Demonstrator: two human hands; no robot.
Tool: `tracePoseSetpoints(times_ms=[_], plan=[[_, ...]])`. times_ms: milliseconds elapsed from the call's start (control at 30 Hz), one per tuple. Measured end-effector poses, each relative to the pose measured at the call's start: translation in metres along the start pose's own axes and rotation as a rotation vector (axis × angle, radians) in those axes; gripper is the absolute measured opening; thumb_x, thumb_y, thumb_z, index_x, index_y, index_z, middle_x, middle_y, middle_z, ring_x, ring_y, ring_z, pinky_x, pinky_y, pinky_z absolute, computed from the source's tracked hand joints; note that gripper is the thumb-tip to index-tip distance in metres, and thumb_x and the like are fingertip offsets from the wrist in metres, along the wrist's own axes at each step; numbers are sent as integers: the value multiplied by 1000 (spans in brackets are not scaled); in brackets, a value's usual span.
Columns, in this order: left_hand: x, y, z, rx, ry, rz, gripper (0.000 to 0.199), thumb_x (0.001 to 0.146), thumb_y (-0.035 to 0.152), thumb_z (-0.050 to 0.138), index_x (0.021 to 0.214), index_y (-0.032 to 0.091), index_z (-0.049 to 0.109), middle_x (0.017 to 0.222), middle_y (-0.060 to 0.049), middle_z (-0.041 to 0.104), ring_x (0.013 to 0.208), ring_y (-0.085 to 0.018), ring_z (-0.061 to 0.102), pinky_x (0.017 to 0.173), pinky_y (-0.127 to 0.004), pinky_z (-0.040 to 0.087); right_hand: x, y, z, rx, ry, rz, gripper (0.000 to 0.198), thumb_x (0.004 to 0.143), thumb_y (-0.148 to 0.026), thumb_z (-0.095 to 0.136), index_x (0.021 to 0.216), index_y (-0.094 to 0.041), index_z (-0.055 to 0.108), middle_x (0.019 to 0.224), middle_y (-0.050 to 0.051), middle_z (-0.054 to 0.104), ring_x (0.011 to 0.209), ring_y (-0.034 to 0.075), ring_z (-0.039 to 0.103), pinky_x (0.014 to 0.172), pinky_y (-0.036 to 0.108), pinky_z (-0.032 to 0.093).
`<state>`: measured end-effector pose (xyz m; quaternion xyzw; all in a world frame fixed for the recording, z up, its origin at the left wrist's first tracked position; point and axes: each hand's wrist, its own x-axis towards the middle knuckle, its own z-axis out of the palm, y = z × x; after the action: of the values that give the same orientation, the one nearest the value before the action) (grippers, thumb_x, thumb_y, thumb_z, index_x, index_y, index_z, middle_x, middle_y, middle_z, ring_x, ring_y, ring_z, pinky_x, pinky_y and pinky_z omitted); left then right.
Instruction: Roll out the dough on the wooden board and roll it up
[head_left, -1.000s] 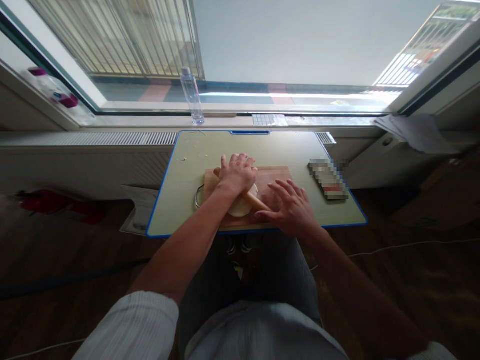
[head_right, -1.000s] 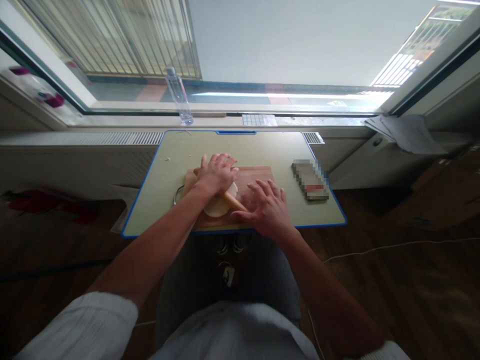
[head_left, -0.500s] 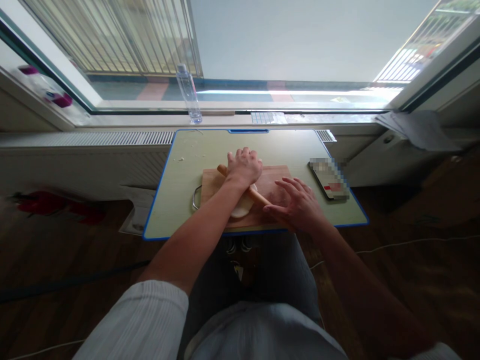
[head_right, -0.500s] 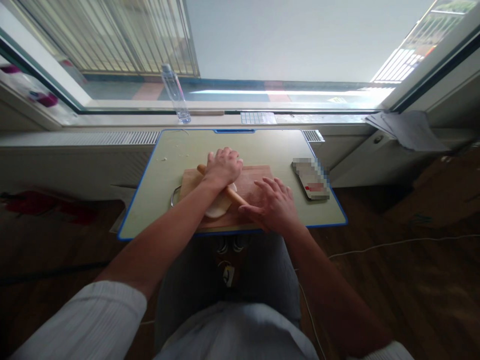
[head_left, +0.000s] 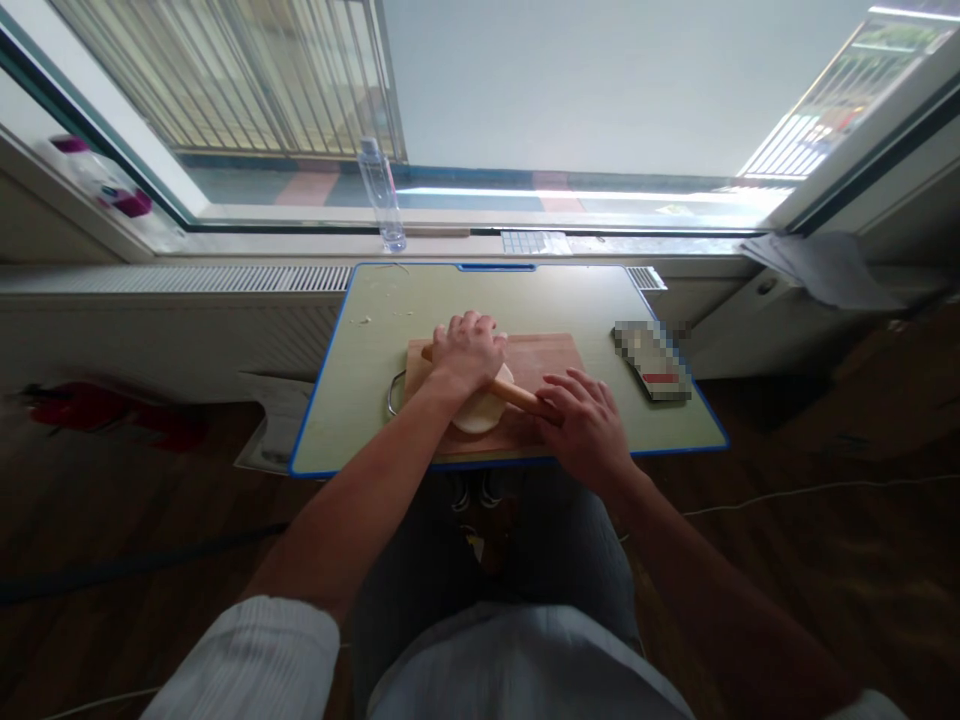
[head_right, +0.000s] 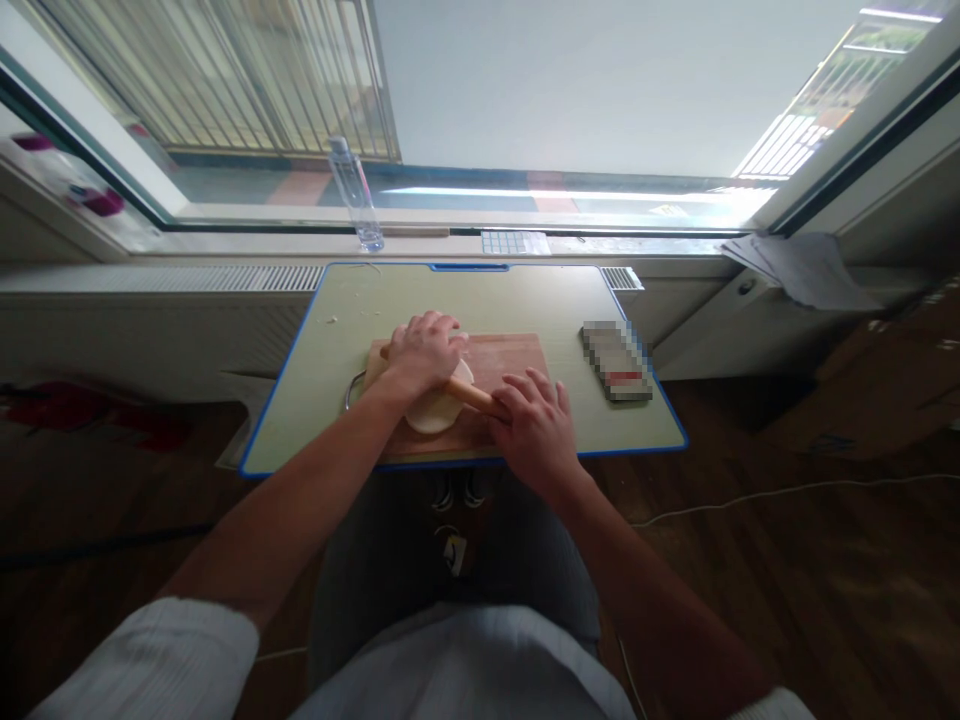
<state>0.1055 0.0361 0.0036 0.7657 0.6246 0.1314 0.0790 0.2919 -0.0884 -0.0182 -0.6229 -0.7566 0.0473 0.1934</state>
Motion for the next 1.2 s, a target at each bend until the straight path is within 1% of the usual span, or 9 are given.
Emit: tracePoseSetpoints(times_ms=[167,267,433,567,700,800,900,1000,1200], plan=[[-30,-34,-16,25,0,-38,38,106,46,50,129,26,74,140,-10,72,130,-31,63,113,-46,49,12,-5,-2,26,13,-69,22,98,-36,70,117,-32,79,152,3,69,155,37,44,127,65,28],[-41,-46,-21,49,22,-93,38,106,45,50,128,26,74,141,-11,72,131,-31,63,113,-47,49,25,-7,0,51,6,-118,24,94,-33,71,116,-30,80,150,4,70,154,35,45,127,60,31],[-60,-46,-24,99,84,-110,39,108,46,47,126,26,74,138,-12,73,130,-33,63,115,-51,45,43,-3,4,74,7,-106,22,85,-24,71,105,-27,78,142,8,74,142,33,56,121,53,41],[-70,-44,-17,108,126,-91,39,109,45,44,125,26,74,140,-11,73,130,-33,62,116,-51,43,48,6,2,47,-24,-61,20,84,-23,70,102,-26,75,139,9,74,139,32,58,119,51,43],[-68,-47,-6,89,121,-97,45,109,39,39,136,26,72,148,-11,70,138,-33,58,119,-53,41,52,8,-2,-21,-73,-50,32,94,-48,70,116,-25,75,149,9,69,150,36,48,124,58,36],[-60,-50,-3,79,116,-106,48,109,39,38,143,27,69,154,-11,67,141,-34,56,122,-58,39,62,6,-1,-107,-113,-47,53,108,-62,51,141,-26,70,162,8,60,157,38,40,128,65,28],[-52,-51,-4,82,104,-122,49,108,43,39,146,31,68,160,-9,62,146,-34,53,126,-62,34,72,4,8,-179,-140,-7,61,114,-61,34,158,-27,59,170,7,51,161,40,35,130,71,23],[-42,-52,-5,77,89,-134,50,107,44,40,150,32,65,165,-9,58,150,-34,49,129,-64,31,80,5,16,-204,-114,26,63,115,-60,30,160,-27,59,170,7,52,161,40,36,129,71,25],[-22,-59,-3,59,28,-162,55,106,45,40,154,32,63,168,-8,55,150,-33,50,127,-59,36,93,3,16,-239,-120,62,63,114,-62,30,158,-29,61,168,7,54,158,38,39,127,65,32]])
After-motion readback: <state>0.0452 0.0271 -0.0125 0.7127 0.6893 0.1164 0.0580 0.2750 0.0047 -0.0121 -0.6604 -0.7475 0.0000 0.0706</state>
